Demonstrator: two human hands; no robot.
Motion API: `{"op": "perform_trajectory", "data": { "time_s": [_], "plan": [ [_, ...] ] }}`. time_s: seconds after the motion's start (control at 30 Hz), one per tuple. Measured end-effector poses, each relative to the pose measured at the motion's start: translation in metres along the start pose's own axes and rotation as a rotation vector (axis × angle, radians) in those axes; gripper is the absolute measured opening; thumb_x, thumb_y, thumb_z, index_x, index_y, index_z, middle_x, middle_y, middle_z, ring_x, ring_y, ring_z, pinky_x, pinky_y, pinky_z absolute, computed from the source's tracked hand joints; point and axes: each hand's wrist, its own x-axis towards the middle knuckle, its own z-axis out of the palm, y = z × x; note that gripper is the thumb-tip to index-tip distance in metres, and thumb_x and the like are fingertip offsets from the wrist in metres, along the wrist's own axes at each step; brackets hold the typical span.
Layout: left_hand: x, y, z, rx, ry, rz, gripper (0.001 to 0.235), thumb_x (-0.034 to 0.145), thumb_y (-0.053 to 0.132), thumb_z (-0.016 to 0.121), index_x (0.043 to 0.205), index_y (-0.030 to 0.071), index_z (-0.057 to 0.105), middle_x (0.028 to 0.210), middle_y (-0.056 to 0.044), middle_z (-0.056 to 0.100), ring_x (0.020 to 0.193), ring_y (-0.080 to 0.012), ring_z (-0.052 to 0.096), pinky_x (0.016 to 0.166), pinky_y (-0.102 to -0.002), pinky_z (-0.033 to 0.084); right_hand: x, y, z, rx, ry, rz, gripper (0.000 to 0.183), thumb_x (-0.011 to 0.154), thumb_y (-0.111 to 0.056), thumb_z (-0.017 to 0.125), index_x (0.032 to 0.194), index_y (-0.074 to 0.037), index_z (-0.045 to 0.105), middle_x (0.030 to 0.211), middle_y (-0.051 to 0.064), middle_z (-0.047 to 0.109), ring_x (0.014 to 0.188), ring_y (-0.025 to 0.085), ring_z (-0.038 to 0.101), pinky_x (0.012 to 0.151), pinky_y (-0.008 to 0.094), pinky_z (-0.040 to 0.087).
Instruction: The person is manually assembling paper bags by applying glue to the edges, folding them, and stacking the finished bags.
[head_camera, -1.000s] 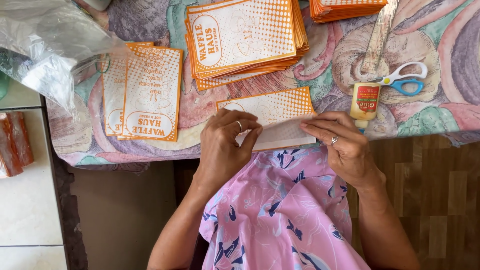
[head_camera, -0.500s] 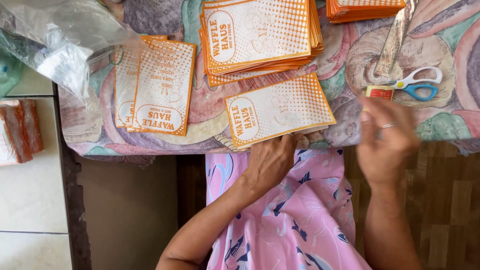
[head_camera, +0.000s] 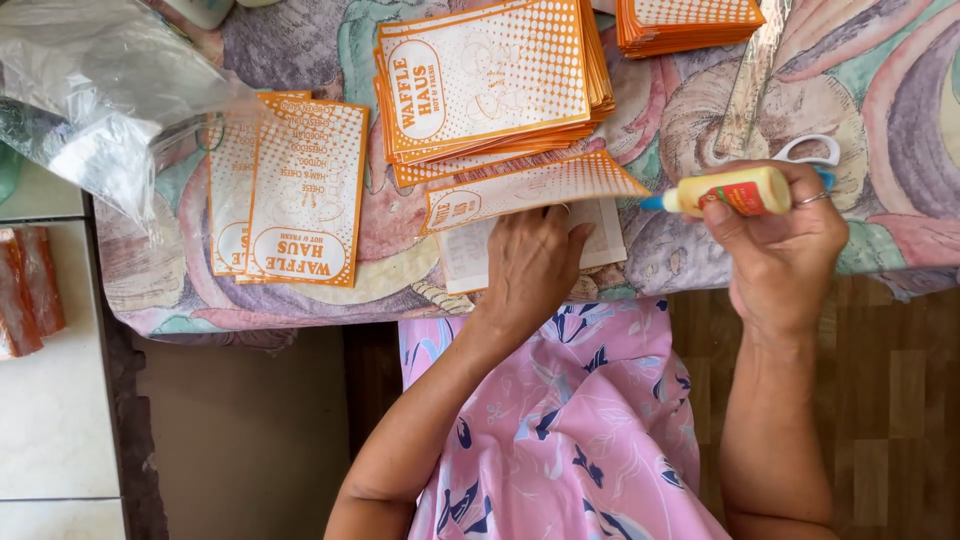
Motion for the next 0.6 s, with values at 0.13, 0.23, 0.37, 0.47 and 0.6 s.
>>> {"op": "perform_trajectory", "data": {
  "time_s": [0.13, 0.23, 0.37, 0.47, 0.6],
  "plan": [
    [0.006, -0.004, 0.001, -0.01, -0.097, -0.124, 0.032, 0.088, 0.035, 0.074, 0.082, 0.007, 0.059, 0.08, -0.016, 0.065, 0.074, -0.0416, 0.063, 0.058, -0.052, 0.047, 0.004, 0.004, 0.028, -0.059, -0.019, -0.153, 0.034, 0.098, -0.002, 0.08, 0.12, -0.001, 0.054, 0.106, 0.012, 0.063, 0.098, 0.02, 0.065, 0.091, 0.039, 0.067],
    [0.008, -0.006, -0.003, -0.063, -0.153, -0.15, 0.037, 0.084, 0.033, 0.078, 0.097, 0.005, 0.057, 0.095, -0.017, 0.066, 0.088, -0.0409, 0.064, 0.068, -0.052, 0.051, 0.008, 0.01, 0.035, -0.138, -0.062, -0.195, 0.032, 0.1, 0.0, 0.079, 0.119, 0.003, 0.054, 0.1, 0.014, 0.061, 0.093, 0.021, 0.064, 0.089, 0.04, 0.068],
    [0.008, -0.009, -0.004, -0.103, -0.177, -0.149, 0.046, 0.08, 0.036, 0.084, 0.097, 0.003, 0.057, 0.1, -0.017, 0.065, 0.094, -0.0403, 0.064, 0.068, -0.053, 0.051, 0.004, 0.014, 0.017, -0.336, -0.08, -0.152, 0.031, 0.1, -0.006, 0.084, 0.115, 0.003, 0.058, 0.094, 0.01, 0.064, 0.087, 0.017, 0.064, 0.081, 0.029, 0.059],
    [0.011, -0.007, -0.009, -0.128, -0.232, -0.181, 0.053, 0.075, 0.037, 0.088, 0.097, 0.002, 0.054, 0.107, -0.015, 0.062, 0.091, -0.0423, 0.065, 0.063, -0.055, 0.051, 0.004, 0.019, 0.021, -0.321, -0.05, -0.162, 0.03, 0.099, -0.003, 0.085, 0.113, 0.004, 0.06, 0.094, 0.01, 0.065, 0.086, 0.016, 0.063, 0.078, 0.028, 0.057],
    [0.013, -0.009, -0.009, -0.105, -0.239, -0.163, 0.07, 0.071, 0.038, 0.089, 0.122, 0.003, 0.057, 0.115, -0.013, 0.061, 0.094, -0.0401, 0.067, 0.067, -0.054, 0.053, 0.029, 0.023, 0.043, -0.244, -0.06, -0.3, 0.028, 0.099, 0.007, 0.084, 0.111, 0.008, 0.059, 0.094, 0.017, 0.066, 0.084, 0.023, 0.066, 0.075, 0.035, 0.062]
  ]
}}
